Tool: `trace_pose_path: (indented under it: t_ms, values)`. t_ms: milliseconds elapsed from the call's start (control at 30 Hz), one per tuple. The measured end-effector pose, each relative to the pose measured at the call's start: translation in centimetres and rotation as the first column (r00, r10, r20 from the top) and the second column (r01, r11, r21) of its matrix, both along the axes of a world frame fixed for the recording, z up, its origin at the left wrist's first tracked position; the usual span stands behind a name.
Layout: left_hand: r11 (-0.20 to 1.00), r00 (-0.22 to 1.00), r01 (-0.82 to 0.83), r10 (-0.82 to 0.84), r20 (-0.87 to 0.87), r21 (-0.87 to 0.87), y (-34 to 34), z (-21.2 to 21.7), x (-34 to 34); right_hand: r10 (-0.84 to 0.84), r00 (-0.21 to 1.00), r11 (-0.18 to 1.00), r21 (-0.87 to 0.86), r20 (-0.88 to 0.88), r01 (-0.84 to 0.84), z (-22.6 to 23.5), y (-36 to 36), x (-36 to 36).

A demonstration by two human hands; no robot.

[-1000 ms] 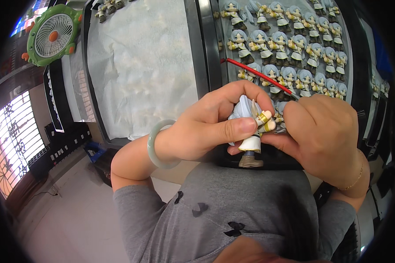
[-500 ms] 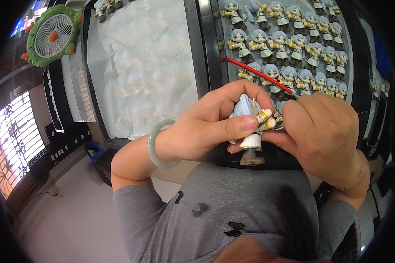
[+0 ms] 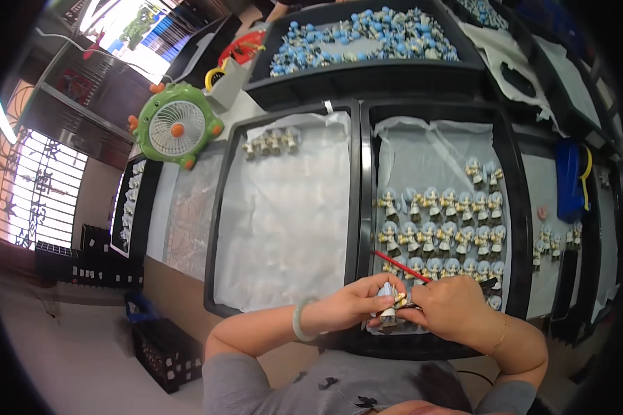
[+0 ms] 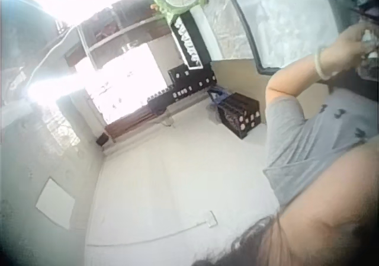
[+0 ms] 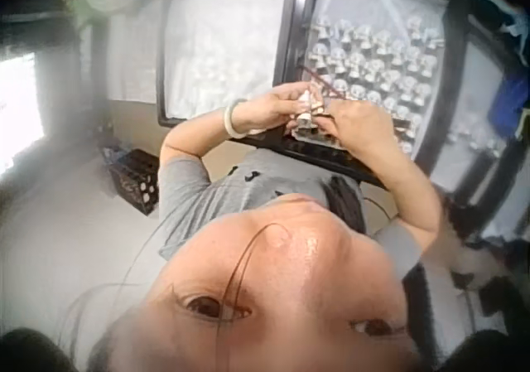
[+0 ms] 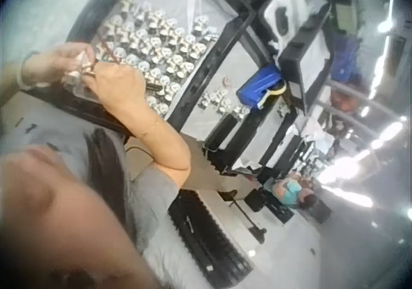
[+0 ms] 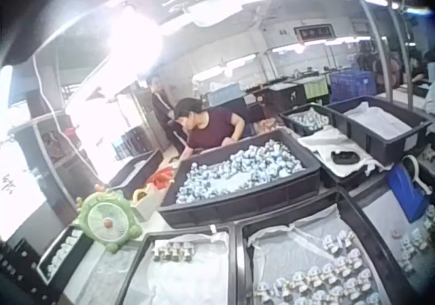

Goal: The person paints small anime-style figurines using a fine brush. They pick up a figure from a tray, apply paint to specific details like the face and clothing, and then place the figure back into the tray. The process is repeated for multiple figures in a batch.

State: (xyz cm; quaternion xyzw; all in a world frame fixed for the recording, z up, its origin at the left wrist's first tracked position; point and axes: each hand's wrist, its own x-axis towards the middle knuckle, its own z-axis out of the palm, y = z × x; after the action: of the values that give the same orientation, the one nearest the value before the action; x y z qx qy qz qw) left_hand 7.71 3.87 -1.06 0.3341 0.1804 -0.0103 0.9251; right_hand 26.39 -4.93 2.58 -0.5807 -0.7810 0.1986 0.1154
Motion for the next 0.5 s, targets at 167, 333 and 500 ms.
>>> trace_pose_path:
  t_ms: [167,333,500]
  values:
    - [0.986,0.99,-0.143,0.143,0.013,0.082,0.4,0.4,0.3,-0.08,0.987,0.995,0.043,-0.138,0.086,1.7,0.3,0.9]
    - [0.953,0.962,-0.274,0.272,0.03,0.131,0.6,0.0,0.3,-0.21,0.9,0.956,0.11,-0.382,0.27,1.3,0.1,1.6]
    - [0.946,0.952,-0.305,0.302,0.038,0.113,0.4,0.0,0.3,-0.219,0.797,0.937,0.106,-0.563,0.333,0.8,0.8,0.9]
